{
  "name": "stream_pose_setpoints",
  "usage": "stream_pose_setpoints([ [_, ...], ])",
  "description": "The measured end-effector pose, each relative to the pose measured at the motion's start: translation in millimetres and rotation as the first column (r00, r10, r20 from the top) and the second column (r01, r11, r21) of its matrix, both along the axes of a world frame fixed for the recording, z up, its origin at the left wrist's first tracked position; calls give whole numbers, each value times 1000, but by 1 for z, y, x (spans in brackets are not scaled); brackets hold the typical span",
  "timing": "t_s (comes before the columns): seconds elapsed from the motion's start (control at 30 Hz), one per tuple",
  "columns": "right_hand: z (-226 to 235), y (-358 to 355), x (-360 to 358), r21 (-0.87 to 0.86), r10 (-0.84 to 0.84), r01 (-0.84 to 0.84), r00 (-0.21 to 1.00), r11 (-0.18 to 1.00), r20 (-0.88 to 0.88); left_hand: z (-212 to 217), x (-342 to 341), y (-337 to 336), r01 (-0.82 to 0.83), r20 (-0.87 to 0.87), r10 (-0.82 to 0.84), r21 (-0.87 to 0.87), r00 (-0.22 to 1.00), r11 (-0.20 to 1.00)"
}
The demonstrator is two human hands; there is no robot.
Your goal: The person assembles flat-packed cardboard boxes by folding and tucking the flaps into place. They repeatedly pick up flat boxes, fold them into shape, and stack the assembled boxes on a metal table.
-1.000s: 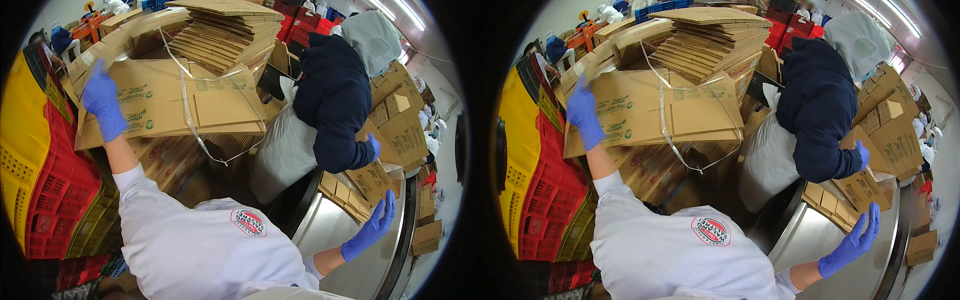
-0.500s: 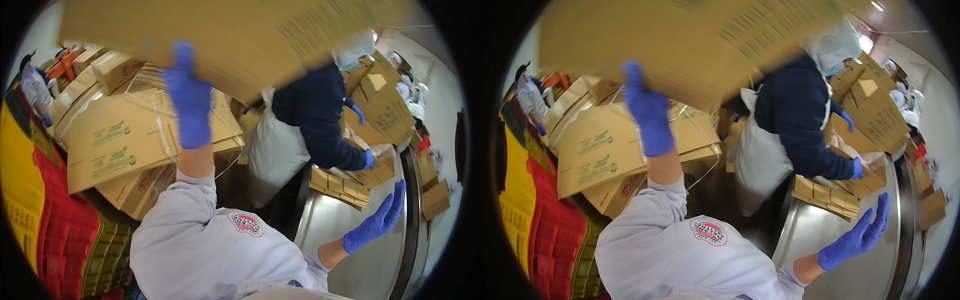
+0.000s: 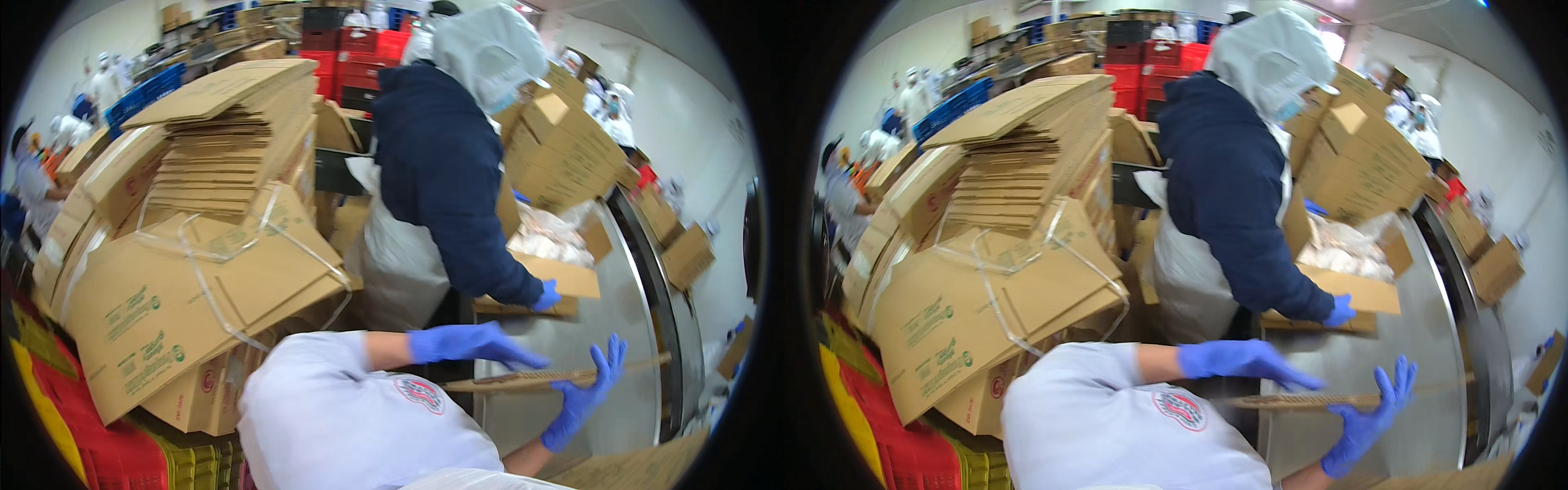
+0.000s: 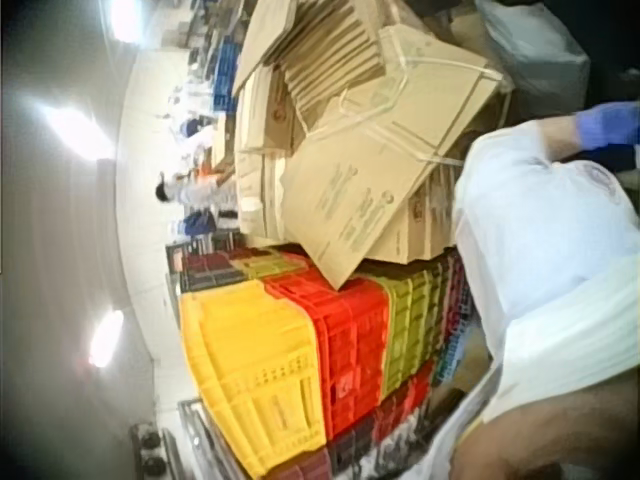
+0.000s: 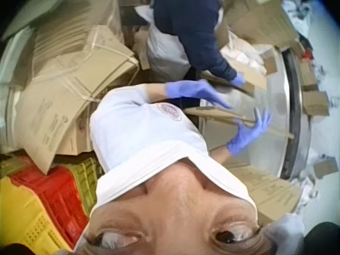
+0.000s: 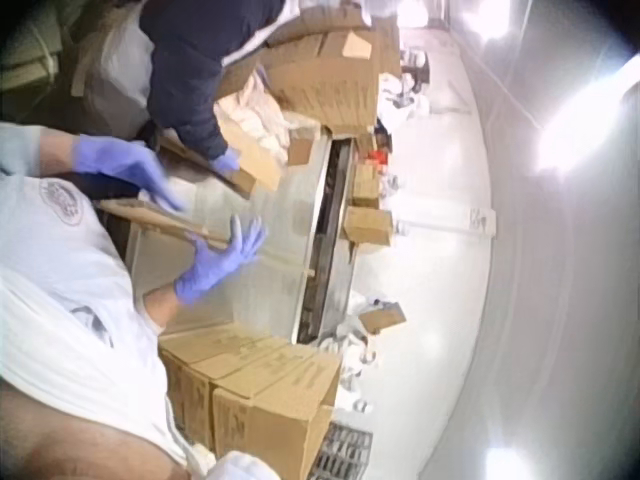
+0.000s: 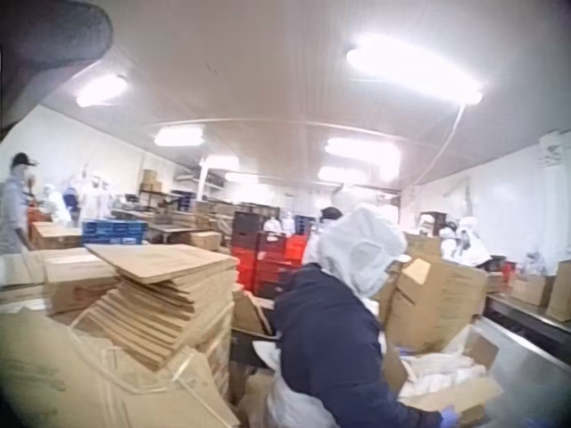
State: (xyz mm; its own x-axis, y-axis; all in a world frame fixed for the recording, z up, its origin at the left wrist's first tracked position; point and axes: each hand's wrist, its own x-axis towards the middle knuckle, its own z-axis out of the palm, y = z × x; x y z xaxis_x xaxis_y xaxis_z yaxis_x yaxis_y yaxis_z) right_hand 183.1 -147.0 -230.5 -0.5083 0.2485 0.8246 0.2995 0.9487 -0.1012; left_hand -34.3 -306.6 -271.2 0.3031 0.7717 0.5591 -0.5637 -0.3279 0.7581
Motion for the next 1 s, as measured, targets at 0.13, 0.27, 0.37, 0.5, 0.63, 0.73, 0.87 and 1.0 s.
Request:
stream_pose_setpoints([
  [0.13,-7,-1,-2,-147,-100,87,992,985,-84,40,38,57,-178,-301,236,208,924,962],
  [0.27,-3,-9,7,-17,-88,88,996,996,-23,53,38,76,-326,-74,445,577,893,749],
  [0.37,7,-16,12,-43,-130,137,983,990,130,54,21,83,-312,-80,466,643,881,699],
  [0.5,10,-27,11,-86,-100,95,993,992,-55,63,18,79,-357,-105,612,730,784,583],
  [0.63,15,-35,20,-76,-150,140,977,987,-148,66,3,87,-332,-143,737,826,660,457],
  [0.73,13,-24,55,-211,-194,187,981,959,-14,124,14,78,-212,-845,520,535,-127,818],
  [0.87,28,-10,14,-8,-36,35,995,999,-92,-58,0,181,392,-943,322,264,-90,881],
  [1.0,19,2,18,-114,-102,96,994,989,-47,6,90,259,482,-763,601,445,-237,755],
])
